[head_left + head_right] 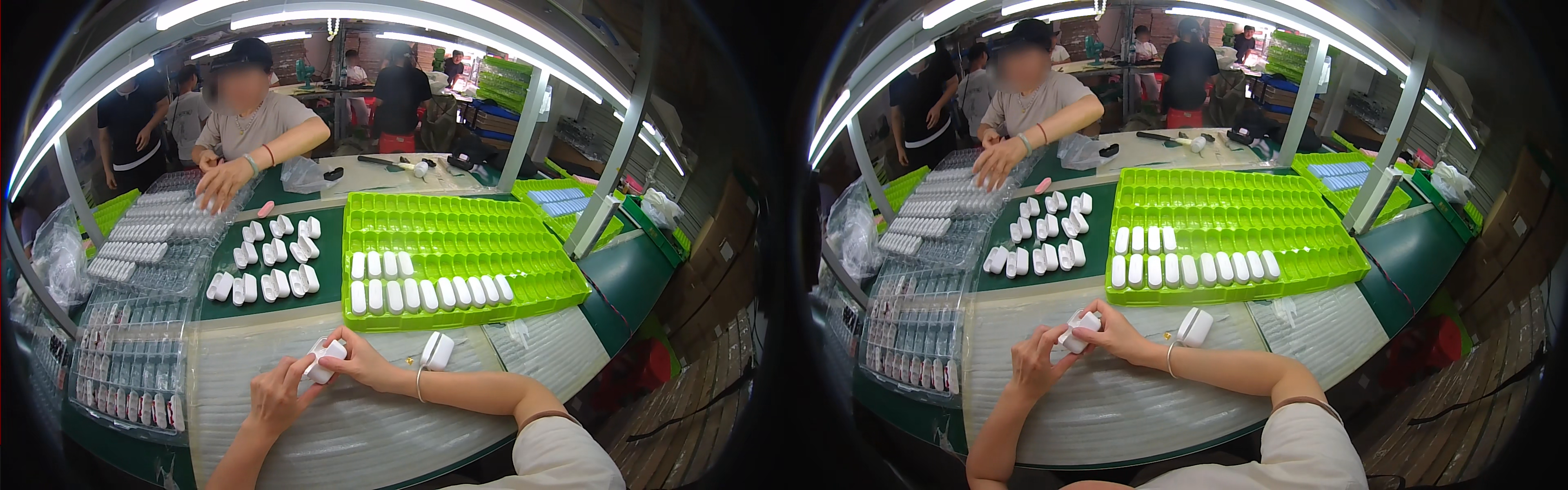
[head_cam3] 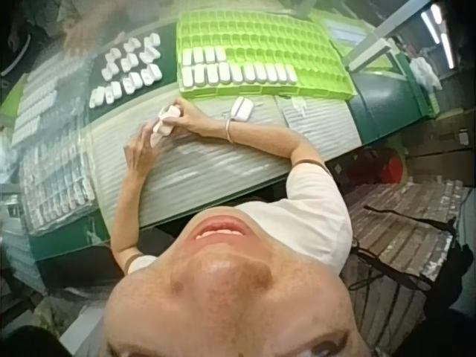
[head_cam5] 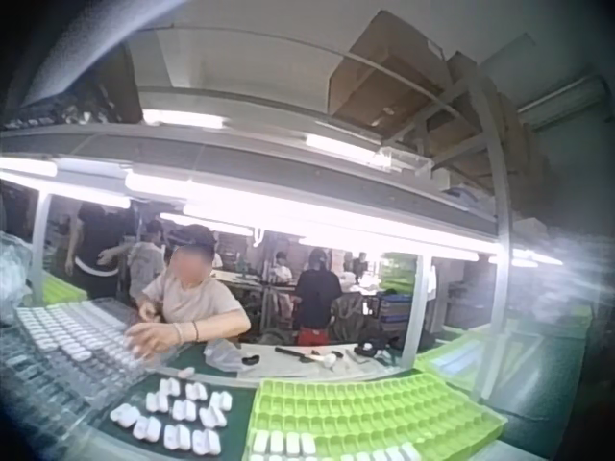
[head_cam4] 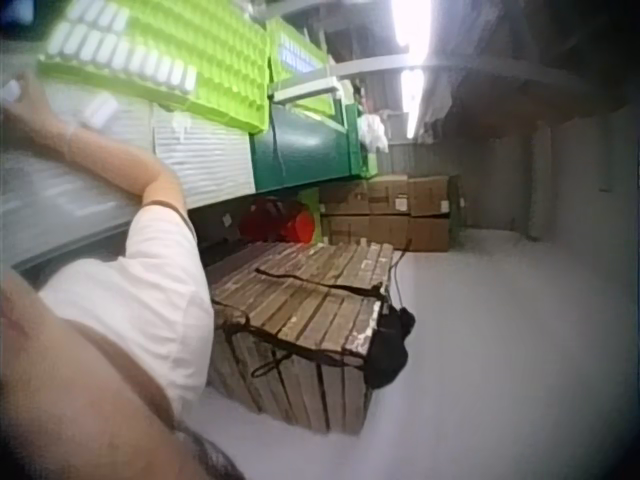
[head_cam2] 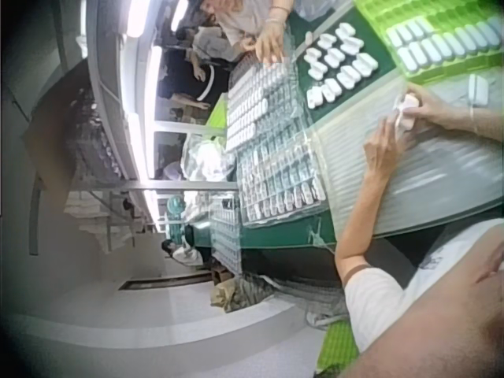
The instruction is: The person repeatedly picks up white earbud cases, opens them, inserts small components, and closes them. They place the finished cases into a green tray on the table. The process is repetitive and involves handling multiple identical units.
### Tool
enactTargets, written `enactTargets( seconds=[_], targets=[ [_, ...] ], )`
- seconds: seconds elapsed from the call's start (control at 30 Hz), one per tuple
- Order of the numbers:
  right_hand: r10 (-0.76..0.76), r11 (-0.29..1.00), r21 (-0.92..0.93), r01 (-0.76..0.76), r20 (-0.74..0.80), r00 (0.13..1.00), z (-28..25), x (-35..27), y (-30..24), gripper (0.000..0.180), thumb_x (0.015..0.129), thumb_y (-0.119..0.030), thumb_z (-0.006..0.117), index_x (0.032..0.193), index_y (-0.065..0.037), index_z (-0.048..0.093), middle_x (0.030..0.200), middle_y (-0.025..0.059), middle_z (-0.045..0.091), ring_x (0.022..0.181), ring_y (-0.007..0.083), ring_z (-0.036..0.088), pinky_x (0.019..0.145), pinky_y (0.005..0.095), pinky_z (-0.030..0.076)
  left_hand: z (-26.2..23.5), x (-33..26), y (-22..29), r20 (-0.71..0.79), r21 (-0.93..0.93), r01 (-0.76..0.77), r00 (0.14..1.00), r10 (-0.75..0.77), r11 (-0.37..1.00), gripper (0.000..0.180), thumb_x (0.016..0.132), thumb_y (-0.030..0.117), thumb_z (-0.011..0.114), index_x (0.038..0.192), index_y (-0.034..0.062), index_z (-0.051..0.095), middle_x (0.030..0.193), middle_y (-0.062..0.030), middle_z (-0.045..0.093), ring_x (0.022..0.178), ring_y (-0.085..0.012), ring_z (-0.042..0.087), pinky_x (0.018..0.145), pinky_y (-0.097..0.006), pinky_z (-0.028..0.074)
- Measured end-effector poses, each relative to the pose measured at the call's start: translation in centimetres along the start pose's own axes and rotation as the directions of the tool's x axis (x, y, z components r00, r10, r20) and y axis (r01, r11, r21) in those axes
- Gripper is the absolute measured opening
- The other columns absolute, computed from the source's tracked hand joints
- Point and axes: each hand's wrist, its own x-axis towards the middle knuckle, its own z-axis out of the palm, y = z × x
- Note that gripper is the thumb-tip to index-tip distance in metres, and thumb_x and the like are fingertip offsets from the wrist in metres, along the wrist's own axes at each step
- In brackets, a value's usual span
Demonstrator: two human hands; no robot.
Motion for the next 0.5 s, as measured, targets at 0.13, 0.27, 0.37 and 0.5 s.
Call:
enactTargets(
  seconds=[0.13,0.27,0.37,0.5],
  targets=[
    [0.000,1.000,0.006,0.000,0.004,1.000,-0.04,-0.10,-0.12,0.033,0.085,-0.017,0.064,0.103,-0.004,0.040,0.095,0.0130,0.059,0.082,0.0184,0.062,0.060,0.0267,0.054,-0.09,0.27,0.03,0.002,-0.018,-0.008,1.000,0.008,1.000,0.058,0.058,0.016,0.080,0.109,0.0112,0.052,0.081,-0.0046,0.059,0.060,-0.0199,0.059,0.047,-0.030,0.044],
    [0.001,1.000,-0.002,-0.001,0.009,1.000,0.01,-0.13,-0.33,0.033,0.085,-0.017,0.064,0.103,-0.004,0.040,0.095,0.0127,0.059,0.082,0.0181,0.062,0.060,0.0266,0.054,-0.07,0.03,-0.18,0.042,-0.016,0.002,0.999,-0.001,1.000,0.064,0.059,0.020,0.079,0.115,0.0122,0.051,0.089,-0.0035,0.061,0.062,-0.0192,0.060,0.048,-0.029,0.044],
    [0.002,1.000,-0.001,-0.002,0.012,1.000,0.11,-0.10,-0.44,0.033,0.085,-0.017,0.064,0.103,-0.004,0.040,0.095,0.0123,0.059,0.082,0.0180,0.062,0.060,0.0264,0.054,-0.06,0.08,-0.32,0.026,-0.030,-0.020,0.999,0.021,0.999,0.063,0.060,0.021,0.079,0.116,0.0114,0.051,0.088,-0.0035,0.064,0.064,-0.0174,0.062,0.049,-0.028,0.045],
    [0.011,1.000,-0.003,-0.011,0.007,1.000,0.01,-0.14,-0.46,0.032,0.085,-0.018,0.064,0.103,-0.004,0.040,0.095,0.0120,0.059,0.082,0.0177,0.062,0.060,0.0263,0.053,0.03,0.10,-0.31,0.039,-0.004,-0.020,0.999,0.020,1.000,0.061,0.062,0.021,0.078,0.117,0.0112,0.054,0.077,-0.0029,0.065,0.058,-0.0159,0.061,0.049,-0.027,0.045]
  ],
)
